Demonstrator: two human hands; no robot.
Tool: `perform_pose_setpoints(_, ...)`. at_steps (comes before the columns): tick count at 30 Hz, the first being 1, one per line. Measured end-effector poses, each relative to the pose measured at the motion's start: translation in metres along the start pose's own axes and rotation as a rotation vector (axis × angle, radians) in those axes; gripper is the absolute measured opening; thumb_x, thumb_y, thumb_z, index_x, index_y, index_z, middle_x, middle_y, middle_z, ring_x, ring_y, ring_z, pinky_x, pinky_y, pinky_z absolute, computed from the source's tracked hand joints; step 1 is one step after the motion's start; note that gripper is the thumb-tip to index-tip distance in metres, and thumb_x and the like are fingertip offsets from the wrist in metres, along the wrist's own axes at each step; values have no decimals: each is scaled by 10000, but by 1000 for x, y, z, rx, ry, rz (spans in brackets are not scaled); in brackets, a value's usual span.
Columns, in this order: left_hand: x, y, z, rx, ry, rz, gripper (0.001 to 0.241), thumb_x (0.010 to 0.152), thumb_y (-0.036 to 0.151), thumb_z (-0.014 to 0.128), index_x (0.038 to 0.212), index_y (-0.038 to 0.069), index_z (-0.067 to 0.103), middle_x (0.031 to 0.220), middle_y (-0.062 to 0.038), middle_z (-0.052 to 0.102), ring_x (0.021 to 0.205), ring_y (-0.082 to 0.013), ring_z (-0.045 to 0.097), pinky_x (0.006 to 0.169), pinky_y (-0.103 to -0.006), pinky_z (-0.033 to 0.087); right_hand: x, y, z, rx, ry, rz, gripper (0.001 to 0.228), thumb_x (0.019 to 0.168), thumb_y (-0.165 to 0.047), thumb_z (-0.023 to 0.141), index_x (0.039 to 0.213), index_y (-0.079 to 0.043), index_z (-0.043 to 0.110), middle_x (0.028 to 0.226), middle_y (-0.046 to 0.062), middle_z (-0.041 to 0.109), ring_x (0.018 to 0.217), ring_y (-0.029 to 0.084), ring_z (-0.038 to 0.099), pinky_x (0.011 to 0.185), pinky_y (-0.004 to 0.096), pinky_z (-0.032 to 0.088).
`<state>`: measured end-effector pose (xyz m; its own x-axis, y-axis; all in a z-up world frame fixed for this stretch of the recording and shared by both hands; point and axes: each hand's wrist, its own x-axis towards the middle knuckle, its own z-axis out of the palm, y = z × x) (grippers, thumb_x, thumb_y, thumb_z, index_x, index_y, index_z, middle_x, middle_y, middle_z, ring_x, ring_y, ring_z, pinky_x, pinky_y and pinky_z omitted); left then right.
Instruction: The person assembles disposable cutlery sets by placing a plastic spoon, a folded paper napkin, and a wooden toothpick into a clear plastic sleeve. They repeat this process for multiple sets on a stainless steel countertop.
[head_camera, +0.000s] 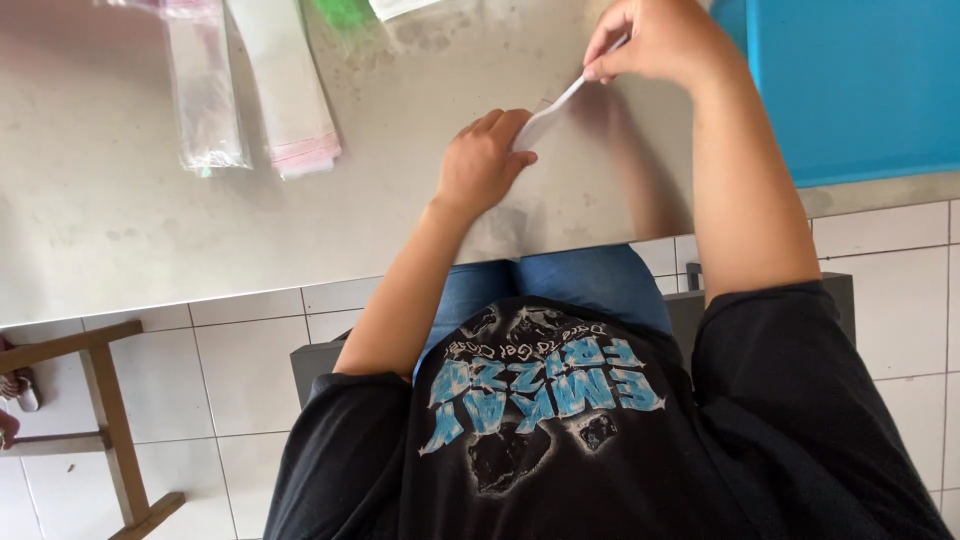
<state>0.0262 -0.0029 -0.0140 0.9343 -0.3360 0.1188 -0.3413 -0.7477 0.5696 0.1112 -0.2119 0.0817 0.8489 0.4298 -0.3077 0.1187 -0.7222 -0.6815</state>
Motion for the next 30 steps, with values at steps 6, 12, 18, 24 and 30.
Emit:
perform_pose_setpoints(6,-4,11,-11,-461,-6,-149,227,827,279,558,1018,157,540,782,33,664,586,-103,577,578,-262,449,12,-5,2,253,-12,-78,186,788,-56,669,917,-118,549,793,-5,572,655,76,562,665,192,441)
perform_pose_setpoints(12,-5,20,-13,-594,115,-205,154,854,197,475,903,112,593,594,30,620,538,-74,559,569,-220,435,25,4,31,469,158,-288,156,868,26,639,881,-61,511,800,45,564,656,129,601,651,210,522)
perform_pose_setpoints(18,0,27,-22,-744,198,-360,126,835,172,487,802,95,582,696,-5,675,612,-117,672,604,-207,488,38,11,45,349,279,-420,85,841,28,668,816,4,591,901,79,602,684,116,576,634,200,471)
perform_pose_setpoints(24,4,28,-28,-919,285,-460,157,845,161,470,783,51,563,727,-60,680,548,-120,618,533,-217,497,15,-18,45,293,252,-514,215,839,-2,684,989,-57,540,841,56,608,839,140,567,810,267,407)
perform_pose_setpoints(30,0,6,-4,-1322,266,-327,216,886,240,480,997,57,511,895,-106,643,739,-179,643,626,-299,555,25,-13,50,490,175,-457,200,866,39,647,990,-21,503,806,84,598,784,171,603,672,258,502)
